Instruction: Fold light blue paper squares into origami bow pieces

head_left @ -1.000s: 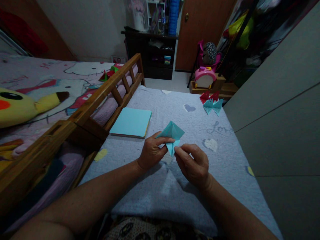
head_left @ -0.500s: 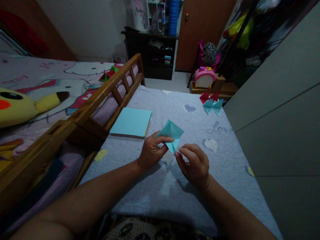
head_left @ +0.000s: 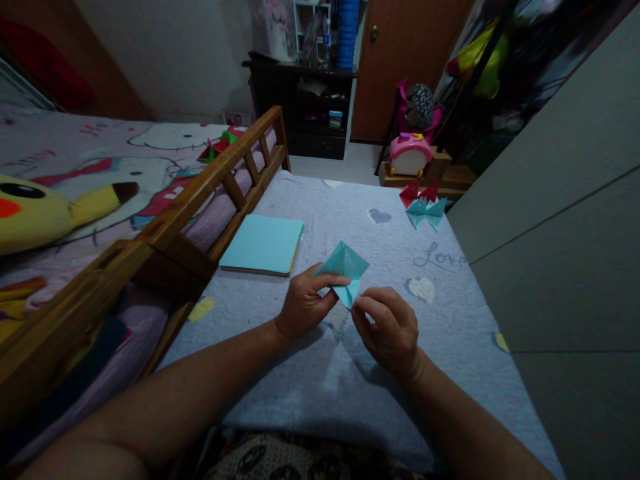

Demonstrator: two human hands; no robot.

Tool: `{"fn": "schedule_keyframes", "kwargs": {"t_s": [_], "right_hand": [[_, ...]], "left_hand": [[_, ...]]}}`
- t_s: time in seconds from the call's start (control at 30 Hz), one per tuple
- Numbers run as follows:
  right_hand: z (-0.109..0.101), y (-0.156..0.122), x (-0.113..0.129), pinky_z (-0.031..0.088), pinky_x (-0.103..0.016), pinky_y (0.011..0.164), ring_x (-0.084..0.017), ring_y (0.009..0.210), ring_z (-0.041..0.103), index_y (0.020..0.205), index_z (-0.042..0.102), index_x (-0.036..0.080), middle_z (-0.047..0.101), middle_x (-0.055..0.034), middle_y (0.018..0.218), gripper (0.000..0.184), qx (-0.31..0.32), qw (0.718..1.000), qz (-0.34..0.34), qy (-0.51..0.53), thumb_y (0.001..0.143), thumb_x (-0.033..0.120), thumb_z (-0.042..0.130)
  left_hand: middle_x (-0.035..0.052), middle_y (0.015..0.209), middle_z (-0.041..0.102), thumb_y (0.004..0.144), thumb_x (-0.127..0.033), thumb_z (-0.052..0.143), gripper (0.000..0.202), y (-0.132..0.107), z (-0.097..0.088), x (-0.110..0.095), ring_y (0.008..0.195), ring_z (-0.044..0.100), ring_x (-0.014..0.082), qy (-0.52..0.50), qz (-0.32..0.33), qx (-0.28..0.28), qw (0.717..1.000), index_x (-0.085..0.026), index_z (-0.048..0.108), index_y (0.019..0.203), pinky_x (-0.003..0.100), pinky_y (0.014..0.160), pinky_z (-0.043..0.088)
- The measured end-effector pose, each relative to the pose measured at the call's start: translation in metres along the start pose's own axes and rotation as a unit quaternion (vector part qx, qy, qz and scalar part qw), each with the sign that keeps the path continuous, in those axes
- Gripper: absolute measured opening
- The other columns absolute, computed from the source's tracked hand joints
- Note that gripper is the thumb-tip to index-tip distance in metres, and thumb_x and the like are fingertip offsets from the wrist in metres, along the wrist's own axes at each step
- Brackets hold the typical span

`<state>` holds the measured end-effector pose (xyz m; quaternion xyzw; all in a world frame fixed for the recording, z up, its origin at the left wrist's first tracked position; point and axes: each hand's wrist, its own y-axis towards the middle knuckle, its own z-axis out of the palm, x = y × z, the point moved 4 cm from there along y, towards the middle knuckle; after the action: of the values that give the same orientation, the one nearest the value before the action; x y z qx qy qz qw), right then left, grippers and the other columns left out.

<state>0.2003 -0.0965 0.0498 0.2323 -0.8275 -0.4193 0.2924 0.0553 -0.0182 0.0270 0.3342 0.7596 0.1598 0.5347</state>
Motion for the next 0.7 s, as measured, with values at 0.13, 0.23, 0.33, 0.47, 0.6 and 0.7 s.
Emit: {"fn": "schedule_keyframes", "kwargs": {"t_s": [0.13,0.23,0.33,0.47,0.6,0.7], "right_hand": [[0.0000,-0.0001,0.0000,0.055,-0.028,0.066,-0.016,0.076,0.064,0.105,0.060,0.020,0.068,-0.0063,0.091,0.020,0.000,1.000,0.000,0.010,0.088,0.010,0.063],[0.0006,-0.0010,-0.0002,0.054,-0.028,0.066,-0.016,0.077,0.064,0.106,0.062,0.020,0.068,-0.0065,0.092,0.020,0.008,1.000,0.000,0.008,0.089,0.009,0.062],[0.0003,-0.0005,0.0007,0.054,-0.028,0.065,-0.016,0.075,0.062,0.106,0.062,0.020,0.068,-0.0065,0.091,0.020,0.009,1.000,-0.008,0.003,0.089,0.009,0.062],[-0.0005,0.0013,0.0015,0.052,-0.027,0.064,-0.015,0.073,0.061,0.105,0.062,0.020,0.067,-0.0055,0.089,0.021,0.011,1.000,-0.011,-0.003,0.088,0.007,0.061],[-0.0008,0.0024,0.0023,0.050,-0.026,0.062,-0.014,0.071,0.058,0.100,0.064,0.020,0.065,-0.0056,0.088,0.020,0.010,1.000,-0.015,0.000,0.087,0.005,0.061],[-0.0005,0.0023,0.0027,0.049,-0.026,0.062,-0.014,0.071,0.058,0.097,0.064,0.019,0.065,-0.0054,0.087,0.020,0.008,1.000,-0.021,0.003,0.086,0.003,0.061]], "left_hand": [[0.0039,0.084,0.075,0.082,-0.012,0.070,0.015,0.0000,0.0004,-0.0007,0.077,0.069,0.0165,0.001,0.001,0.002,1.000,-0.021,0.078,0.090,0.025,0.070,0.055],[0.0043,0.085,0.074,0.083,-0.014,0.069,0.014,-0.0002,0.0006,0.0002,0.077,0.069,0.0167,0.004,-0.006,0.003,1.000,-0.021,0.078,0.091,0.025,0.069,0.055],[0.0042,0.084,0.074,0.083,-0.014,0.069,0.013,-0.0005,0.0006,0.0007,0.075,0.068,0.0162,0.004,-0.004,0.006,1.000,-0.021,0.078,0.091,0.025,0.068,0.054],[0.0043,0.084,0.073,0.083,-0.013,0.068,0.014,-0.0007,0.0005,0.0012,0.074,0.068,0.0159,0.006,-0.005,0.006,1.000,-0.020,0.078,0.090,0.024,0.067,0.053],[0.0043,0.084,0.073,0.084,-0.015,0.068,0.013,-0.0011,0.0008,0.0023,0.075,0.068,0.0160,0.006,-0.011,0.008,1.000,-0.020,0.078,0.091,0.025,0.068,0.053],[0.0047,0.085,0.073,0.083,-0.015,0.069,0.013,-0.0016,0.0007,0.0035,0.077,0.069,0.0165,0.005,-0.014,0.007,1.000,-0.020,0.078,0.091,0.025,0.069,0.053]]}}
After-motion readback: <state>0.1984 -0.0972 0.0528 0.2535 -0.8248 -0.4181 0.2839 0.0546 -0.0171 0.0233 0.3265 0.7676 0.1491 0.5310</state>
